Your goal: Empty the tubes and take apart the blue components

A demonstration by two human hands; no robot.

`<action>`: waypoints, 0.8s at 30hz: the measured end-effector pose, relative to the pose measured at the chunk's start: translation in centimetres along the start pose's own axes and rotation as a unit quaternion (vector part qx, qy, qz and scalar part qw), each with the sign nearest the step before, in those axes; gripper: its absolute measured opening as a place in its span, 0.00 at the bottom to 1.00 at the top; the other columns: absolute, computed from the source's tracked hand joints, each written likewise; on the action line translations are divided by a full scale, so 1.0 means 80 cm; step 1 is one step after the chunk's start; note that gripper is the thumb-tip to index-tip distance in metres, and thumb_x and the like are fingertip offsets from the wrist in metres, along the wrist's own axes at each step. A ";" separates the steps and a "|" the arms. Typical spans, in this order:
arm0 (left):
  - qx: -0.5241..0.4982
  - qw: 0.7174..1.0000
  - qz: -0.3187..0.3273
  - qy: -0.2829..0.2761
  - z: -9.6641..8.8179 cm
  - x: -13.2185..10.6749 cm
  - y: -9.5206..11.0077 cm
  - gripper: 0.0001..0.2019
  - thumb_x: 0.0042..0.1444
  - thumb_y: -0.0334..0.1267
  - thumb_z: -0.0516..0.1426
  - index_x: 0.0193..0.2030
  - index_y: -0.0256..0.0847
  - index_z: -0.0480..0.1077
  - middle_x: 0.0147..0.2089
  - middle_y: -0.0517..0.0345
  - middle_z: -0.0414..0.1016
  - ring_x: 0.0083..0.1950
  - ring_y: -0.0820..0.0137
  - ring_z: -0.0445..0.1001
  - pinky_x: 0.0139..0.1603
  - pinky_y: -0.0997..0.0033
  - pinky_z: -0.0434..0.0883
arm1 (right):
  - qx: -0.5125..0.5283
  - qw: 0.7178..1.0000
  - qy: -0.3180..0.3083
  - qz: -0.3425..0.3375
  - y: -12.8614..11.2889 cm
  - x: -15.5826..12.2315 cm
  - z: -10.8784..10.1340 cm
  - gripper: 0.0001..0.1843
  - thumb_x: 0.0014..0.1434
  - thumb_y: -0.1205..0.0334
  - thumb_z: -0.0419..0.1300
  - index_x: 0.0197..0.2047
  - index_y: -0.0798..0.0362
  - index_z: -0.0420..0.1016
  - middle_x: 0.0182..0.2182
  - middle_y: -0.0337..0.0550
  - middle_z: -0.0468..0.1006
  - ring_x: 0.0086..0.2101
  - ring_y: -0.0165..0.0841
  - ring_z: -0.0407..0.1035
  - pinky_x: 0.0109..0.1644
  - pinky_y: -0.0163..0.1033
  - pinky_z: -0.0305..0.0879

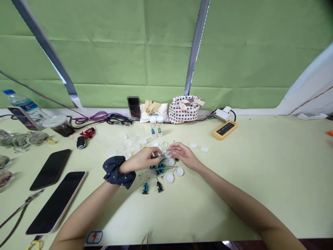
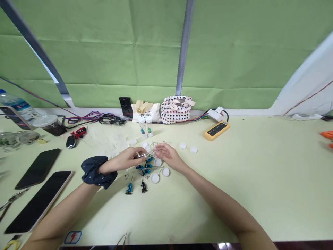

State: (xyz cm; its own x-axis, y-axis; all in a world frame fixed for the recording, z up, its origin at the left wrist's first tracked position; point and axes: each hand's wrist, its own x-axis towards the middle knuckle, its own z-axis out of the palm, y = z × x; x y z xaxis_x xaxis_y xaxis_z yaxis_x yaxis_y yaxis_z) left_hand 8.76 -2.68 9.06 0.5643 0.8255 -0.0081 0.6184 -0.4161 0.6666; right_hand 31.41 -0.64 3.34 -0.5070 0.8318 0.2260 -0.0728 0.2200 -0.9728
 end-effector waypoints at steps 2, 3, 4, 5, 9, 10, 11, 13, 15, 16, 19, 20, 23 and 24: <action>0.066 0.997 0.026 0.035 0.000 -0.004 0.006 0.15 0.58 0.46 0.52 0.44 0.39 0.71 0.37 0.53 0.74 0.36 0.67 0.72 0.37 0.69 0.68 | 0.066 0.998 0.002 0.016 -0.002 -0.003 0.004 0.17 0.57 0.51 0.59 0.47 0.49 0.66 0.46 0.48 0.75 0.41 0.34 0.72 0.48 0.45 0.67; 0.094 0.994 0.033 0.049 -0.001 -0.006 0.010 0.15 0.58 0.45 0.52 0.45 0.40 0.72 0.39 0.51 0.74 0.39 0.65 0.72 0.40 0.68 0.68 | 0.074 0.997 0.004 0.021 -0.002 -0.004 0.006 0.16 0.57 0.51 0.60 0.46 0.50 0.67 0.45 0.48 0.75 0.41 0.34 0.73 0.48 0.45 0.68; 0.119 0.990 0.037 0.059 -0.002 -0.009 0.014 0.15 0.58 0.45 0.52 0.45 0.39 0.72 0.40 0.50 0.73 0.41 0.64 0.72 0.42 0.67 0.68 | 0.071 0.997 0.002 0.027 -0.003 -0.006 0.008 0.16 0.57 0.51 0.60 0.45 0.50 0.69 0.44 0.48 0.76 0.42 0.34 0.72 0.49 0.44 0.67; 0.140 0.987 0.035 0.065 -0.002 -0.012 0.018 0.16 0.58 0.45 0.52 0.46 0.39 0.72 0.41 0.50 0.73 0.42 0.63 0.73 0.43 0.66 0.68 | 0.064 0.997 -0.006 0.033 -0.003 -0.006 0.010 0.16 0.57 0.51 0.60 0.44 0.51 0.71 0.44 0.47 0.76 0.43 0.34 0.72 0.50 0.43 0.67; 0.180 0.980 0.015 0.079 -0.006 -0.024 0.030 0.18 0.56 0.46 0.55 0.50 0.40 0.70 0.39 0.50 0.74 0.38 0.63 0.74 0.39 0.66 0.69 | 0.074 0.994 -0.066 0.053 -0.004 -0.009 0.016 0.18 0.55 0.53 0.62 0.47 0.51 0.75 0.49 0.47 0.72 0.42 0.33 0.71 0.48 0.39 0.67; 0.182 0.980 0.010 0.085 -0.008 -0.027 0.032 0.18 0.55 0.46 0.56 0.50 0.40 0.69 0.39 0.51 0.75 0.38 0.63 0.74 0.39 0.67 0.69 | 0.087 0.991 -0.081 0.063 -0.004 -0.009 0.018 0.19 0.54 0.53 0.63 0.47 0.51 0.75 0.48 0.47 0.72 0.41 0.32 0.71 0.46 0.39 0.68; 0.183 0.979 0.003 0.091 -0.010 -0.030 0.034 0.18 0.54 0.47 0.57 0.49 0.41 0.69 0.40 0.51 0.76 0.39 0.63 0.75 0.39 0.67 0.69 | 0.105 0.987 -0.092 0.075 -0.004 -0.010 0.019 0.20 0.53 0.54 0.64 0.48 0.52 0.75 0.45 0.46 0.74 0.39 0.31 0.71 0.44 0.38 0.68; 0.185 0.977 -0.006 0.101 -0.014 -0.036 0.039 0.17 0.53 0.47 0.58 0.47 0.42 0.69 0.40 0.52 0.77 0.39 0.62 0.76 0.39 0.67 0.69 | 0.150 0.978 -0.098 0.103 -0.001 -0.011 0.022 0.20 0.52 0.55 0.65 0.47 0.53 0.75 0.38 0.45 0.77 0.36 0.31 0.71 0.43 0.38 0.68; 0.186 0.976 -0.007 0.114 -0.018 -0.040 0.045 0.16 0.52 0.48 0.59 0.44 0.42 0.70 0.40 0.54 0.78 0.39 0.62 0.76 0.39 0.67 0.70 | 0.201 0.969 -0.086 0.120 0.003 -0.012 0.025 0.18 0.50 0.57 0.67 0.44 0.54 0.76 0.35 0.44 0.78 0.36 0.31 0.72 0.43 0.38 0.67; 0.186 0.975 -0.005 0.123 -0.020 -0.042 0.048 0.16 0.52 0.49 0.60 0.43 0.42 0.70 0.40 0.54 0.78 0.39 0.63 0.76 0.39 0.67 0.70 | 0.222 0.964 -0.079 0.125 0.004 -0.012 0.027 0.18 0.49 0.58 0.68 0.43 0.54 0.77 0.37 0.45 0.78 0.36 0.31 0.73 0.44 0.39 0.68; 0.178 0.973 0.006 0.147 -0.025 -0.045 0.053 0.16 0.52 0.51 0.59 0.40 0.42 0.71 0.39 0.55 0.78 0.37 0.65 0.76 0.37 0.69 0.69 | 0.261 0.953 -0.066 0.138 0.008 -0.013 0.030 0.17 0.45 0.59 0.70 0.39 0.55 0.77 0.39 0.47 0.78 0.38 0.34 0.74 0.46 0.42 0.68; 0.175 0.973 0.008 0.150 -0.027 -0.046 0.053 0.16 0.52 0.51 0.59 0.40 0.42 0.71 0.38 0.55 0.78 0.36 0.66 0.76 0.36 0.69 0.69 | 0.271 0.949 -0.065 0.144 0.009 -0.013 0.031 0.18 0.44 0.59 0.71 0.38 0.55 0.77 0.39 0.48 0.78 0.38 0.35 0.74 0.47 0.43 0.68; 0.182 0.971 0.005 0.153 -0.035 -0.050 0.051 0.16 0.51 0.52 0.59 0.39 0.42 0.71 0.37 0.55 0.77 0.34 0.67 0.75 0.34 0.70 0.68 | 0.297 0.939 -0.052 0.164 0.011 -0.012 0.030 0.16 0.42 0.58 0.72 0.32 0.56 0.75 0.39 0.48 0.78 0.39 0.36 0.75 0.46 0.44 0.70; 0.192 0.968 -0.003 0.159 -0.039 -0.052 0.050 0.17 0.51 0.53 0.59 0.39 0.42 0.71 0.37 0.55 0.77 0.34 0.66 0.75 0.33 0.70 0.68 | 0.298 0.938 -0.045 0.171 0.011 -0.012 0.028 0.15 0.42 0.59 0.72 0.30 0.57 0.73 0.39 0.47 0.78 0.38 0.36 0.75 0.46 0.44 0.71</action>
State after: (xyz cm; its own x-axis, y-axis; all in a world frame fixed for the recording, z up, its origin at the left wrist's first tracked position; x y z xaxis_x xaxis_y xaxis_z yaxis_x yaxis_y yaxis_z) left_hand 7.18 -6.58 14.05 0.4006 0.8785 0.2603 0.8137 -0.4717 0.3397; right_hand 29.88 -2.37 2.14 -0.6562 0.7499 -0.0842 -0.3459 -0.3980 -0.8497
